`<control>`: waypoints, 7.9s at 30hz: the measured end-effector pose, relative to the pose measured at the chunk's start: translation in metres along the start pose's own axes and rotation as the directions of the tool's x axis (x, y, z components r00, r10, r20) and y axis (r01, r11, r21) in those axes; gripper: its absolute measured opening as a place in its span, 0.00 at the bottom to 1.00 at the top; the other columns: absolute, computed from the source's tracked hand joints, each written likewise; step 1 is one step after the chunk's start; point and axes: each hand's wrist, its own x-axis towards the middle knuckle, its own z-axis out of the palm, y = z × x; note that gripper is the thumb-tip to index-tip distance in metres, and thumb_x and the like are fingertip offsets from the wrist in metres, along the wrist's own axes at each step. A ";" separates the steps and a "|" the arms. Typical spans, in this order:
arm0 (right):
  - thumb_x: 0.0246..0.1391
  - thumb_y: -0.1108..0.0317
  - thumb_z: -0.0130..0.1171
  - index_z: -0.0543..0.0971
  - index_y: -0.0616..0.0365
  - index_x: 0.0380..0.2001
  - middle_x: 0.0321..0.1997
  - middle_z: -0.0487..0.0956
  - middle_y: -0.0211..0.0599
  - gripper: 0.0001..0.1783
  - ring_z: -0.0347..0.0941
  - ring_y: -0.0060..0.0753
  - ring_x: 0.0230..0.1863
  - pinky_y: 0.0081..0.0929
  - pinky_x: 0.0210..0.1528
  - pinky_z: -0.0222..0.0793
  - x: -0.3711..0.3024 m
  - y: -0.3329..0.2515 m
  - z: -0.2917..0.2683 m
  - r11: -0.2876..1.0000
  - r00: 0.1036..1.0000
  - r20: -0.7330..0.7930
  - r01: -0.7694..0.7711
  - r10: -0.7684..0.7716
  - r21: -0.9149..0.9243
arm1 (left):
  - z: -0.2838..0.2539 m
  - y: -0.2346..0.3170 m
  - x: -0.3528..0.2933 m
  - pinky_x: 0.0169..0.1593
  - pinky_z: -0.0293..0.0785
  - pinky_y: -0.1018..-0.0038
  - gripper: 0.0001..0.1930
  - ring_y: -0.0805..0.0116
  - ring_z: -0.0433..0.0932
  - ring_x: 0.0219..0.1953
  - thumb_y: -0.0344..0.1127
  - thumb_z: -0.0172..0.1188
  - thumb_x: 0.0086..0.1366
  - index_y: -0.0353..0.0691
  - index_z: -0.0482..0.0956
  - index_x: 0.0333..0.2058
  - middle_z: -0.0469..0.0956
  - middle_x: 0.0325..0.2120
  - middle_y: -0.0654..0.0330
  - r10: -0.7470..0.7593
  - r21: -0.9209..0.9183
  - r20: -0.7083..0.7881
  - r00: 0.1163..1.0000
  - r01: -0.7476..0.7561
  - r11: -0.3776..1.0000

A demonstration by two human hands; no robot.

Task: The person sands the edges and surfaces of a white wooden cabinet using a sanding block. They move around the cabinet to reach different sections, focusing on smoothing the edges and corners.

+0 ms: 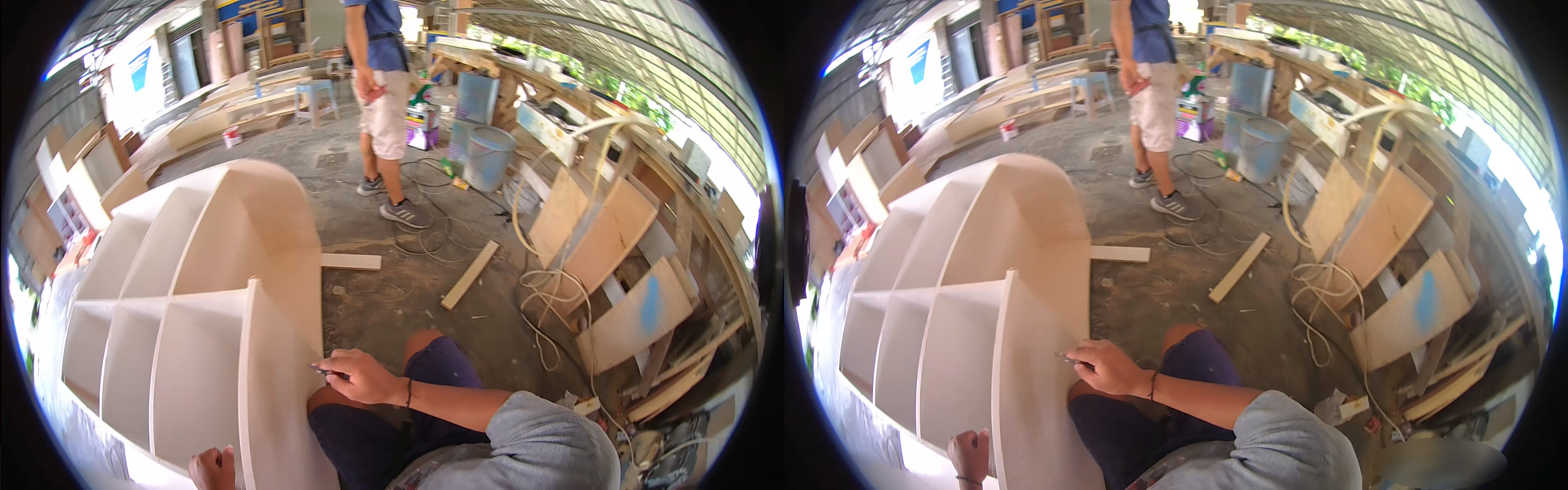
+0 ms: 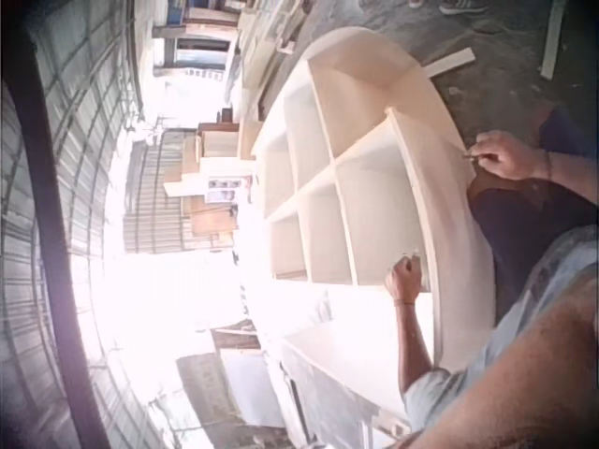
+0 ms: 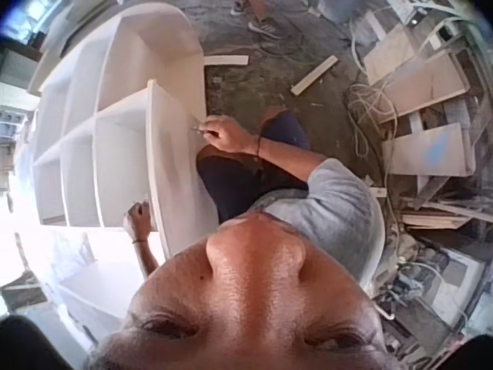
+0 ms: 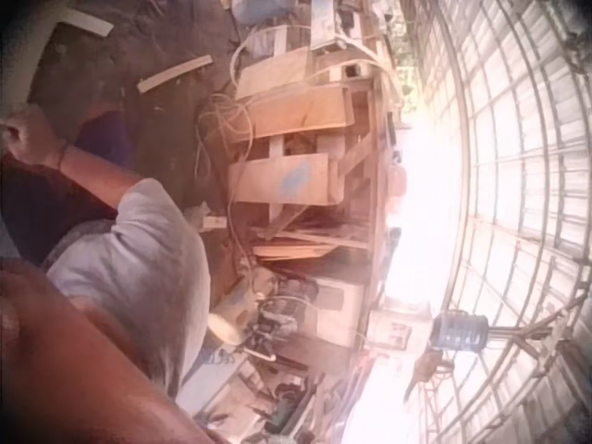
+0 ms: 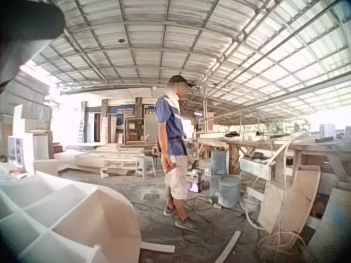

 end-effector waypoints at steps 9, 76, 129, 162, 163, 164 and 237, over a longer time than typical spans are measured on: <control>0.56 0.72 0.57 0.80 0.54 0.47 0.28 0.73 0.32 0.15 0.71 0.36 0.32 0.35 0.42 0.64 0.001 0.002 -0.006 0.999 0.999 0.042 -0.034 0.034 0.000 | 0.001 -0.021 -0.004 0.19 0.51 0.67 0.25 0.72 0.54 0.13 0.50 0.57 0.66 0.47 0.68 0.12 0.62 0.09 0.65 0.004 0.097 0.142 0.990 -0.017 0.995; 0.52 0.75 0.57 0.78 0.64 0.37 0.32 0.77 0.42 0.08 0.74 0.45 0.29 0.37 0.33 0.67 -0.005 0.004 -0.012 0.990 0.996 -0.066 -0.055 0.064 0.132 | 0.002 -0.025 0.001 0.22 0.50 0.65 0.26 0.72 0.51 0.19 0.42 0.57 0.68 0.37 0.58 0.15 0.54 0.13 0.63 -0.002 -0.039 0.222 0.975 0.011 0.999; 0.54 0.72 0.59 0.79 0.63 0.38 0.29 0.75 0.39 0.09 0.73 0.44 0.32 0.37 0.38 0.67 0.000 -0.008 -0.021 0.998 0.997 -0.055 -0.047 0.049 0.052 | 0.010 -0.025 0.000 0.23 0.57 0.59 0.24 0.56 0.61 0.13 0.39 0.62 0.58 0.33 0.63 0.11 0.62 0.08 0.51 -0.020 0.016 0.085 0.996 0.018 1.000; 0.49 0.76 0.60 0.79 0.67 0.36 0.27 0.76 0.43 0.09 0.74 0.44 0.25 0.36 0.30 0.67 -0.018 0.000 -0.022 0.986 0.985 -0.149 -0.069 0.092 0.152 | -0.007 -0.010 0.001 0.24 0.55 0.60 0.22 0.64 0.55 0.18 0.37 0.52 0.69 0.31 0.63 0.17 0.59 0.13 0.50 0.077 -0.028 0.227 0.971 -0.072 0.997; 0.49 0.76 0.60 0.79 0.67 0.35 0.27 0.76 0.43 0.09 0.74 0.44 0.25 0.36 0.29 0.67 -0.019 0.001 -0.022 0.986 0.984 -0.154 -0.065 0.089 0.155 | -0.008 -0.010 0.000 0.25 0.56 0.60 0.22 0.64 0.55 0.18 0.37 0.52 0.69 0.31 0.64 0.17 0.60 0.13 0.49 0.075 -0.009 0.231 0.970 -0.075 0.997; 0.49 0.77 0.60 0.79 0.67 0.35 0.27 0.76 0.43 0.09 0.74 0.44 0.25 0.35 0.29 0.67 -0.020 0.002 -0.021 0.986 0.984 -0.159 -0.060 0.085 0.157 | -0.004 -0.020 0.001 0.24 0.57 0.60 0.21 0.62 0.59 0.17 0.37 0.55 0.67 0.31 0.64 0.17 0.62 0.12 0.50 0.062 -0.039 0.213 0.975 -0.055 0.998; 0.48 0.75 0.60 0.81 0.51 0.46 0.28 0.73 0.36 0.19 0.72 0.41 0.30 0.36 0.32 0.72 0.125 0.020 0.085 0.948 0.956 -0.161 0.202 -0.246 -0.246 | -0.032 0.059 -0.016 0.45 0.72 0.74 0.27 0.72 0.78 0.42 0.50 0.42 0.75 0.27 0.74 0.51 0.82 0.35 0.55 -0.178 -0.632 0.439 0.881 0.443 0.636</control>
